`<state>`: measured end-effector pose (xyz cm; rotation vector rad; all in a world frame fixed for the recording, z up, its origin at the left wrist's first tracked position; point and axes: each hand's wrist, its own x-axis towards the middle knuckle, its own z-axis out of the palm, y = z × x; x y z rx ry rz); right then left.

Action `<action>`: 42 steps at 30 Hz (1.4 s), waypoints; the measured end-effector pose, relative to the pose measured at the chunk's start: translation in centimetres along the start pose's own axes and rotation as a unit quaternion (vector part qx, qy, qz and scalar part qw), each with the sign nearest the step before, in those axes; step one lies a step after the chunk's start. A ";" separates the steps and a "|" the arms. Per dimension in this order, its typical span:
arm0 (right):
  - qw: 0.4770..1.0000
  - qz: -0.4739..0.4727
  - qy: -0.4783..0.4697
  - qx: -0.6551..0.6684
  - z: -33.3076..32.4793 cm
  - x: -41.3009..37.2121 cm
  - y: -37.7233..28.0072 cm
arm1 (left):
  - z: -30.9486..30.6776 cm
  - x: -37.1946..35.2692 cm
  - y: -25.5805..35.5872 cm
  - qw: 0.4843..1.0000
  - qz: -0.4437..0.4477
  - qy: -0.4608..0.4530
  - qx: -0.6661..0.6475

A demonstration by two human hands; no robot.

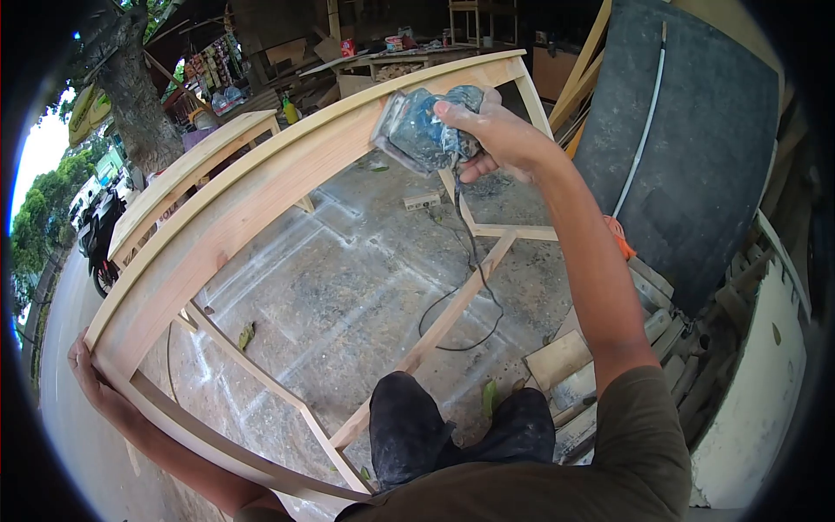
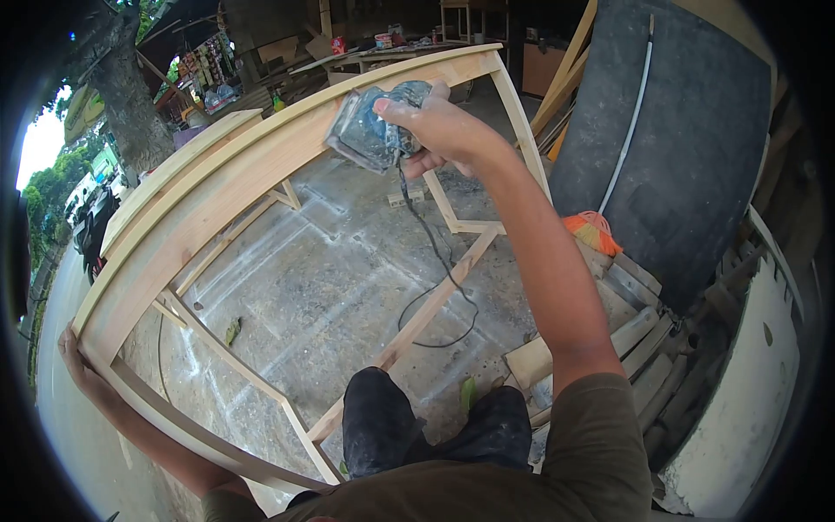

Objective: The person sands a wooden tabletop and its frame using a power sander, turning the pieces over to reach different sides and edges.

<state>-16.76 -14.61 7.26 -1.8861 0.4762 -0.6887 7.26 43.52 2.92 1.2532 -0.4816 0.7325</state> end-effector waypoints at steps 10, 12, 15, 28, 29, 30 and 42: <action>0.982 0.046 0.156 -0.096 -1.8 3.0 1.2 | 1.4 -2.1 1.9 1.000 -0.005 0.027 0.001; 0.975 0.039 0.163 -0.147 -0.1 0.7 -0.4 | 1.3 -2.3 1.6 1.000 -0.003 0.029 -0.008; 0.967 0.005 0.167 -0.192 1.2 -0.4 -0.9 | 1.2 -2.4 1.7 1.000 0.004 0.029 -0.002; 0.966 0.076 0.128 -0.212 1.3 0.3 -2.6 | 1.7 -1.3 1.2 0.999 -0.003 0.024 -0.040; 0.965 0.019 0.151 -0.215 2.0 0.3 -2.4 | 0.9 -0.8 0.6 0.999 0.022 0.015 -0.022; 0.962 0.016 0.138 -0.235 1.2 1.7 -1.7 | 1.0 -1.0 0.8 0.999 0.049 -0.001 -0.001; 0.957 0.072 0.121 -0.255 3.5 -0.4 -4.4 | 1.5 -1.2 0.8 0.990 0.068 -0.031 0.116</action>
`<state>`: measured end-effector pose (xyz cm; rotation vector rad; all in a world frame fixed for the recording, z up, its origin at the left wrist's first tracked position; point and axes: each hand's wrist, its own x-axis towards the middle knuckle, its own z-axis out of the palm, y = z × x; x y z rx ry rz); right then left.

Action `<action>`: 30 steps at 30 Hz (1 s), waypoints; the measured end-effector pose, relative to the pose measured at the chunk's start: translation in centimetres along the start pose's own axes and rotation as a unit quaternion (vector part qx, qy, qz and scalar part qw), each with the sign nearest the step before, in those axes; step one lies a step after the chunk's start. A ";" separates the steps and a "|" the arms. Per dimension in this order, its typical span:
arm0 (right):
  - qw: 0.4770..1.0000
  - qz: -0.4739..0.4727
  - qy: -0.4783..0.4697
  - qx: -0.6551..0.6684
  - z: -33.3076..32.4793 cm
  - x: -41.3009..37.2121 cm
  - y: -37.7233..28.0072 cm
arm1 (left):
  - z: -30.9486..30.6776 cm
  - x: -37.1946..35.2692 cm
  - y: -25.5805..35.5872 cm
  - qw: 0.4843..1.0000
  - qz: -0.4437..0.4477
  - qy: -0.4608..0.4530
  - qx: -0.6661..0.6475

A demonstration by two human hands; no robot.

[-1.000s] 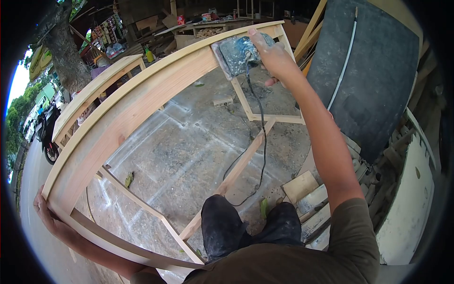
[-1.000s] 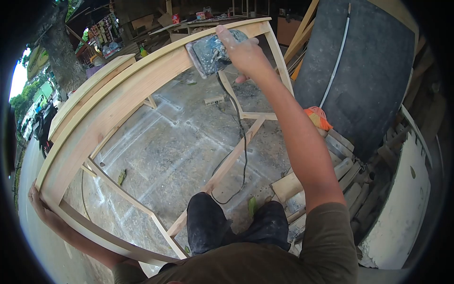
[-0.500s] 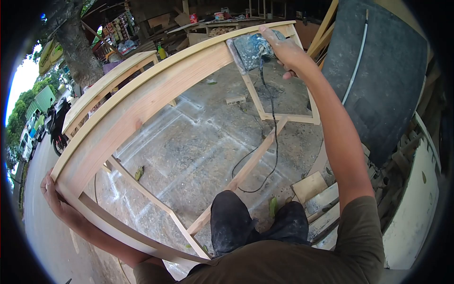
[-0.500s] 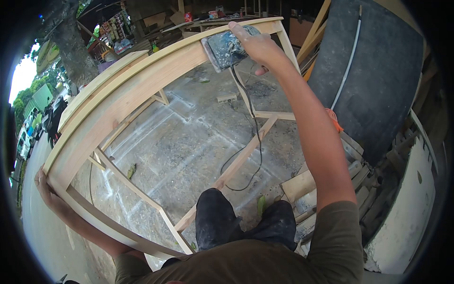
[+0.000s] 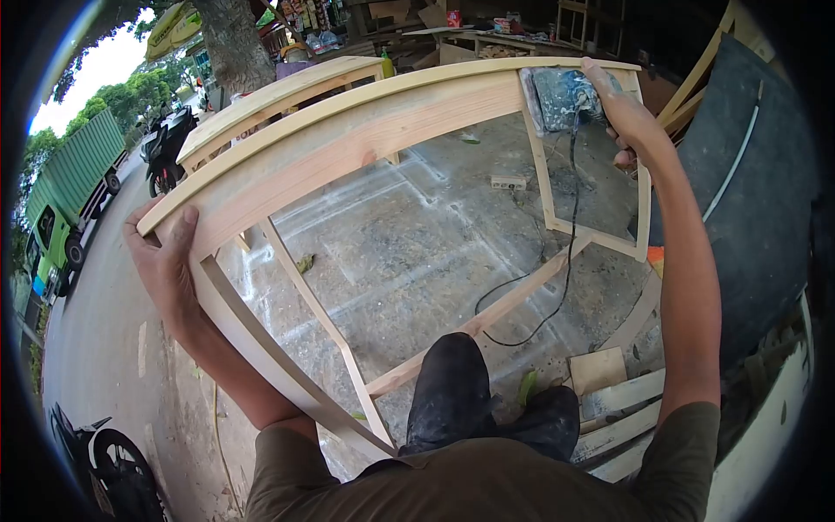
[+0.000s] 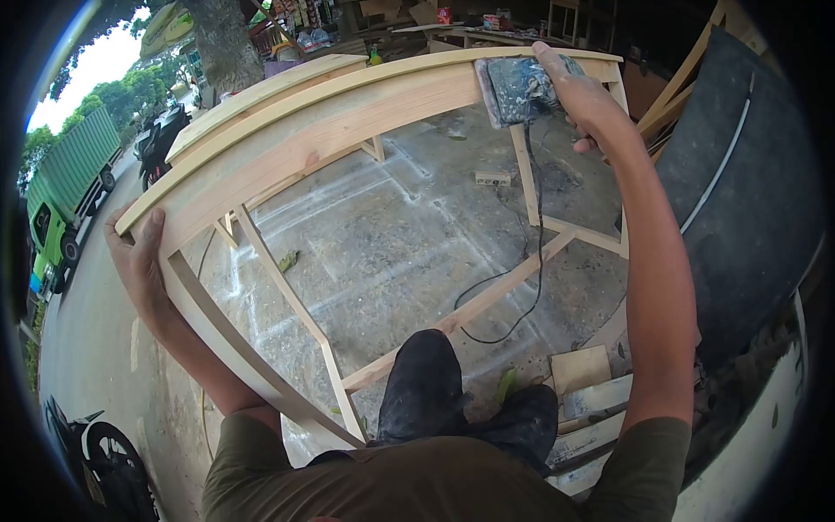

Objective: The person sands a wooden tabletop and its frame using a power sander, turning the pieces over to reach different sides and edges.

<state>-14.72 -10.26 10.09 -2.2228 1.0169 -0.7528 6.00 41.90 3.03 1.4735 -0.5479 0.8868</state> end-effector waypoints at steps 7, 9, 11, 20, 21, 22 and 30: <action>0.995 -0.083 -0.057 0.013 2.5 -7.8 -5.3 | -0.2 0.6 -0.8 0.999 -0.002 -0.018 -0.050; 0.996 -0.091 -0.014 -0.006 4.2 -9.9 -6.0 | -0.5 0.6 -1.4 0.998 0.006 -0.028 -0.058; 0.995 -0.098 -0.016 -0.009 4.7 -13.1 -7.8 | -0.6 0.7 -1.4 0.996 0.006 -0.034 -0.076; 0.911 -0.407 -0.001 -0.072 7.0 -17.2 -11.4 | -1.0 0.3 -0.4 0.984 -0.036 -0.073 -0.160; 0.902 -0.428 -0.013 -0.060 7.0 -17.7 -12.3 | -0.8 0.2 -0.1 0.986 -0.029 -0.067 -0.151; 0.893 -0.447 -0.024 -0.049 7.2 -18.2 -13.2 | -0.9 0.2 -0.2 0.981 -0.034 -0.071 -0.179; 0.856 -0.516 -0.016 0.035 12.0 -27.4 -19.8 | -2.4 0.9 -1.1 0.955 -0.032 -0.122 -0.268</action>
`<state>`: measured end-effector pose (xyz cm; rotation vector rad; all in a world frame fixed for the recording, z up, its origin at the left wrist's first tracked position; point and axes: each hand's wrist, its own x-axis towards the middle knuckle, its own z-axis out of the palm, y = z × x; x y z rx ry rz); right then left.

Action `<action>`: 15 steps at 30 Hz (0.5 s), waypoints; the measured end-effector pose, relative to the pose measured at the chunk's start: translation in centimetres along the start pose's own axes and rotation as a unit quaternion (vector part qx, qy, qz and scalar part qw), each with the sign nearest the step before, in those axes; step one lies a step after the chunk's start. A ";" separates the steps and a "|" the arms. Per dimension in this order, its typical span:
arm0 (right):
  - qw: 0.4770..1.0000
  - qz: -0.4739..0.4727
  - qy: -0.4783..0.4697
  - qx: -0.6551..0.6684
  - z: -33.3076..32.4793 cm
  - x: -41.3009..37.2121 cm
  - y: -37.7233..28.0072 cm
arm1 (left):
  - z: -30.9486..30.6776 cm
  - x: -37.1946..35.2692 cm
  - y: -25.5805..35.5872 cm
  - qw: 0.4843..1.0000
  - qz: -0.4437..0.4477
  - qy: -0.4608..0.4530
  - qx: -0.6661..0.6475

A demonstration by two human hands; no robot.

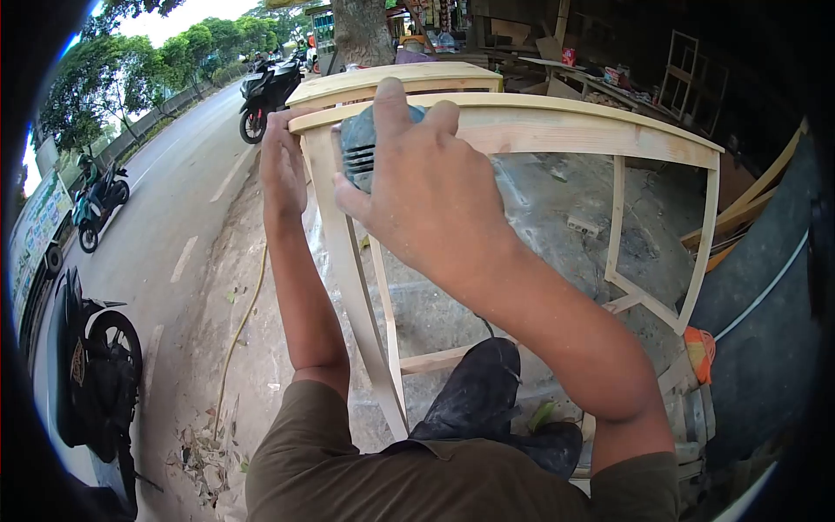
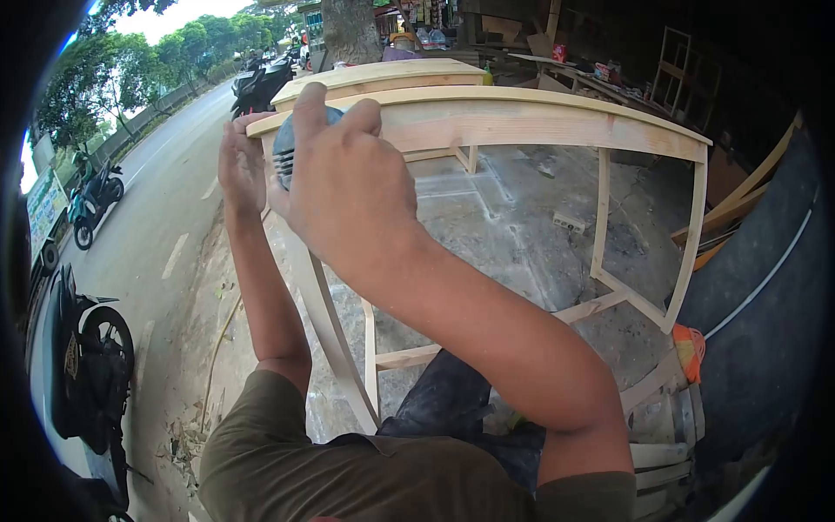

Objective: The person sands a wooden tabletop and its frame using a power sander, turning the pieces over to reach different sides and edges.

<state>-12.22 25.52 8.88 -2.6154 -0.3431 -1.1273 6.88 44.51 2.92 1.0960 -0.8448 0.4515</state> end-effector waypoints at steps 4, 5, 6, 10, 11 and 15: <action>0.999 -0.030 0.024 0.022 2.1 0.8 -3.5 | 0.5 -0.3 2.2 0.984 -0.085 -0.048 -0.152; 0.999 -0.031 0.022 0.029 2.3 0.9 -4.0 | 0.8 -0.6 3.0 0.982 -0.085 -0.071 -0.156; 0.999 -0.029 0.042 0.013 2.8 0.8 -4.4 | 1.1 -0.9 3.8 0.979 -0.087 -0.094 -0.160; 0.999 -0.006 0.031 0.010 2.2 0.6 -3.8 | 1.1 -1.0 5.1 0.978 -0.075 -0.149 -0.128; 1.000 0.002 0.004 0.024 1.5 0.5 -3.0 | 0.6 -0.7 4.6 0.986 -0.063 -0.131 -0.084; 0.999 0.038 0.020 0.030 -0.7 -0.9 1.7 | -0.4 0.2 1.7 0.984 -0.018 0.009 0.176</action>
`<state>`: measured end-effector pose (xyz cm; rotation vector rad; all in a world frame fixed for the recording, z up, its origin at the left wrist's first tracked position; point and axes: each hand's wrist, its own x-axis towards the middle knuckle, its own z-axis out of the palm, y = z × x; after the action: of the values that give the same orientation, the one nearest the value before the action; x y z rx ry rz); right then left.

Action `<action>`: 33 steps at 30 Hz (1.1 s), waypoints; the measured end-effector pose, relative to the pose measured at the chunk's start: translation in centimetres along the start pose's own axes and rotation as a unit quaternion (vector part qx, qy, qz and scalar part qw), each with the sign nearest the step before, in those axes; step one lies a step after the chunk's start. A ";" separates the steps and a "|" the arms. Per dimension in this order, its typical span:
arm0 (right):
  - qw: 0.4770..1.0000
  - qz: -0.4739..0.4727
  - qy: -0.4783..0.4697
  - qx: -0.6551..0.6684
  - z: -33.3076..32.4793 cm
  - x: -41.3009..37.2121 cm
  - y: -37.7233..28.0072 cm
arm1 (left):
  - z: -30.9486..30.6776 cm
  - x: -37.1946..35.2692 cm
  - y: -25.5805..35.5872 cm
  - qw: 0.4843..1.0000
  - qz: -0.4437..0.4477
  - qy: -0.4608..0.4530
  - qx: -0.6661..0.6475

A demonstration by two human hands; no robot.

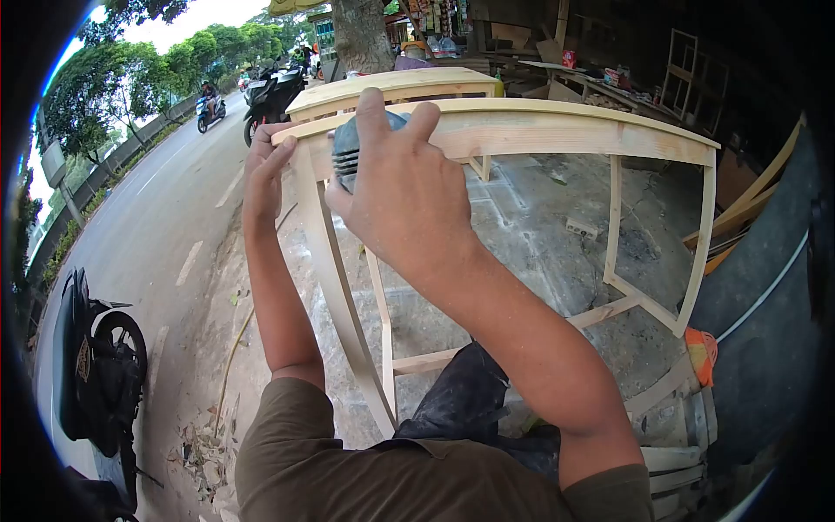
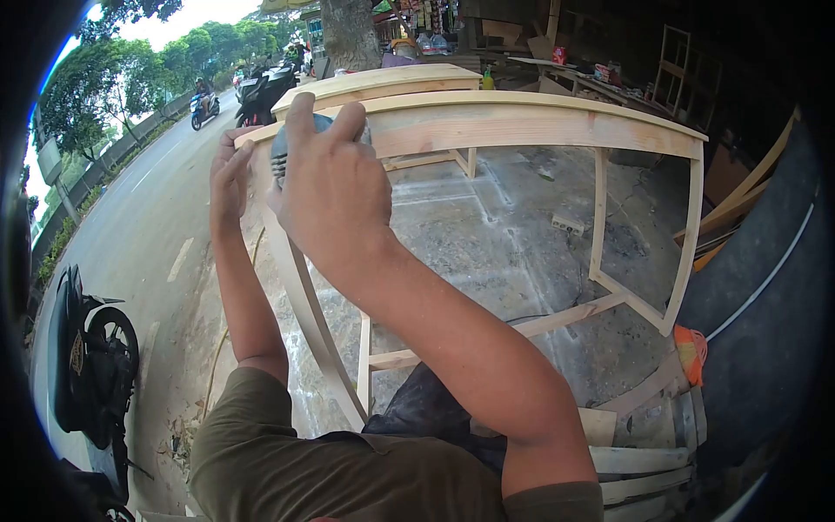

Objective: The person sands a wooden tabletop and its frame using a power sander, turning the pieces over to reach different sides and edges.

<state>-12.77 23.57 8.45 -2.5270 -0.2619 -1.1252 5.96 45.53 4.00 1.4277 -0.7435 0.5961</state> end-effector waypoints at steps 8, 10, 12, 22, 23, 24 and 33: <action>0.987 0.128 0.028 -0.097 -6.4 -1.0 12.6 | 3.7 0.8 5.6 0.883 0.069 -0.015 0.464; 0.979 0.164 0.040 -0.110 -8.0 -1.3 17.2 | 5.1 0.8 6.0 0.828 0.101 -0.016 0.552; 0.970 0.208 0.039 -0.117 -10.3 -1.7 21.5 | 5.9 1.0 5.9 0.804 0.110 -0.013 0.584; 0.965 0.215 0.144 -0.046 -15.2 -1.0 41.3 | 5.5 1.2 3.5 0.756 0.229 0.004 0.613; 0.966 0.206 0.147 -0.055 -15.0 -0.9 40.5 | 5.5 1.2 3.5 0.765 0.226 0.001 0.604; 0.967 0.199 0.146 -0.065 -14.2 -0.9 39.6 | 5.4 1.3 3.6 0.772 0.225 -0.002 0.594; 0.980 0.141 0.117 -0.073 -4.4 0.5 15.0 | 4.7 2.1 2.5 0.876 0.162 0.046 0.452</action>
<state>-10.77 8.11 7.77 -2.4219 0.2406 -1.3473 5.01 40.89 7.18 2.1155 -0.6502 1.3907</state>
